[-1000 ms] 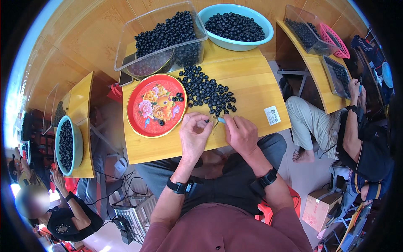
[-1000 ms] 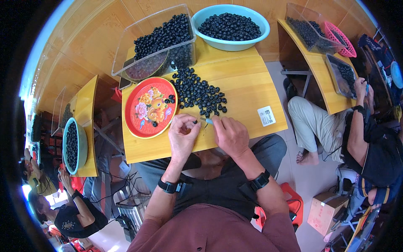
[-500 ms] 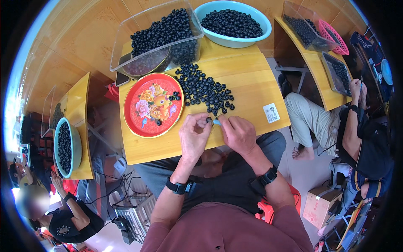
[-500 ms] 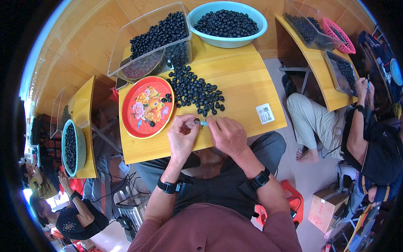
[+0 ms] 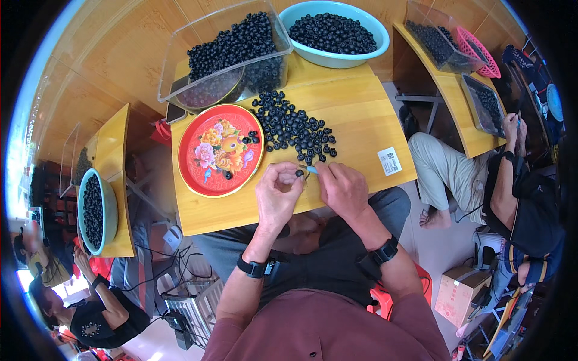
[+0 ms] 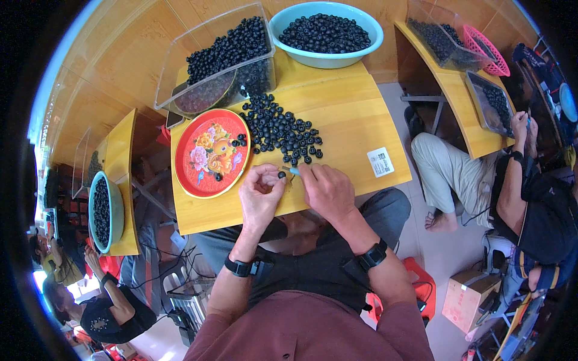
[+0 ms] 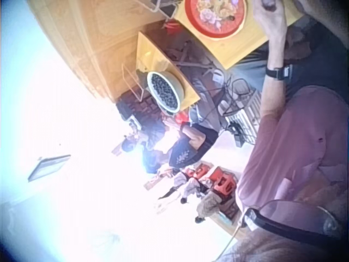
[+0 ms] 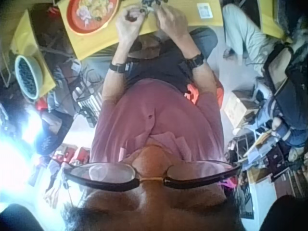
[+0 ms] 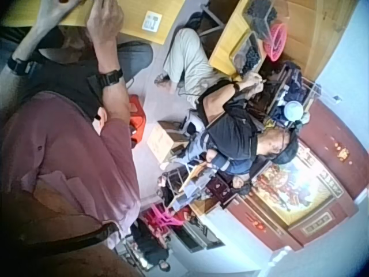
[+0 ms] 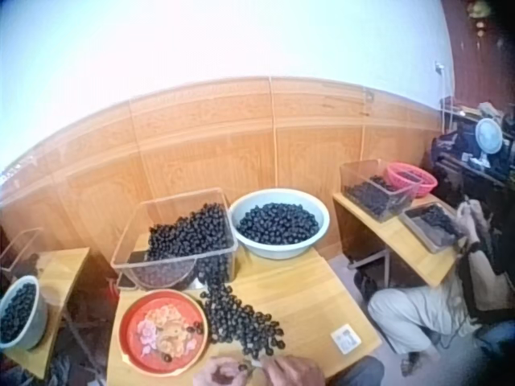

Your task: Inspecting and sorting small black objects from a bowl into a tray using a small hand tool.

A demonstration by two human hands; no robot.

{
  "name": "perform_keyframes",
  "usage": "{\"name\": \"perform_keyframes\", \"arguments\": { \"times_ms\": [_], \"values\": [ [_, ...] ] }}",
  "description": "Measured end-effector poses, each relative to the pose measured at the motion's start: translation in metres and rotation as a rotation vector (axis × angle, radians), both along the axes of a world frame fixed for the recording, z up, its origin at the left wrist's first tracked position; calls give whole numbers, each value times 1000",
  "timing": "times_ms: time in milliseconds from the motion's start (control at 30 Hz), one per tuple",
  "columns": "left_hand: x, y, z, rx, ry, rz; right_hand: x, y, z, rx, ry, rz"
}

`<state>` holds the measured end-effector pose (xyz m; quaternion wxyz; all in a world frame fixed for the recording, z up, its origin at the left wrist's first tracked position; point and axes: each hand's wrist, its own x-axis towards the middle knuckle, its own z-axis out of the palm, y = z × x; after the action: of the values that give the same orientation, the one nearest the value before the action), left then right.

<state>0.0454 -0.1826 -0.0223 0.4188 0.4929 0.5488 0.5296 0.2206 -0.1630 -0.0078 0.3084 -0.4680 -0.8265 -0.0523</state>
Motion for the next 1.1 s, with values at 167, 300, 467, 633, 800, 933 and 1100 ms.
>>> {"name": "perform_keyframes", "arguments": {
  "times_ms": [167,300,467,633,800,933,1100],
  "values": [
    [-9,0,13,203,101,60,0,-2,1,36,19,-58],
    [-51,9,38,428,634,247,0,-2,2,33,64,-60],
    [-89,21,40,262,803,248,1,-3,4,7,74,-69],
    [-87,16,38,210,838,202,1,-3,6,-1,94,-24],
    [-75,19,39,293,910,136,2,-2,8,1,85,12],
    [-53,37,62,403,1080,-1,4,0,4,13,113,15],
    [-54,51,53,447,1285,-41,1,-1,3,25,108,15]
  ]
}}
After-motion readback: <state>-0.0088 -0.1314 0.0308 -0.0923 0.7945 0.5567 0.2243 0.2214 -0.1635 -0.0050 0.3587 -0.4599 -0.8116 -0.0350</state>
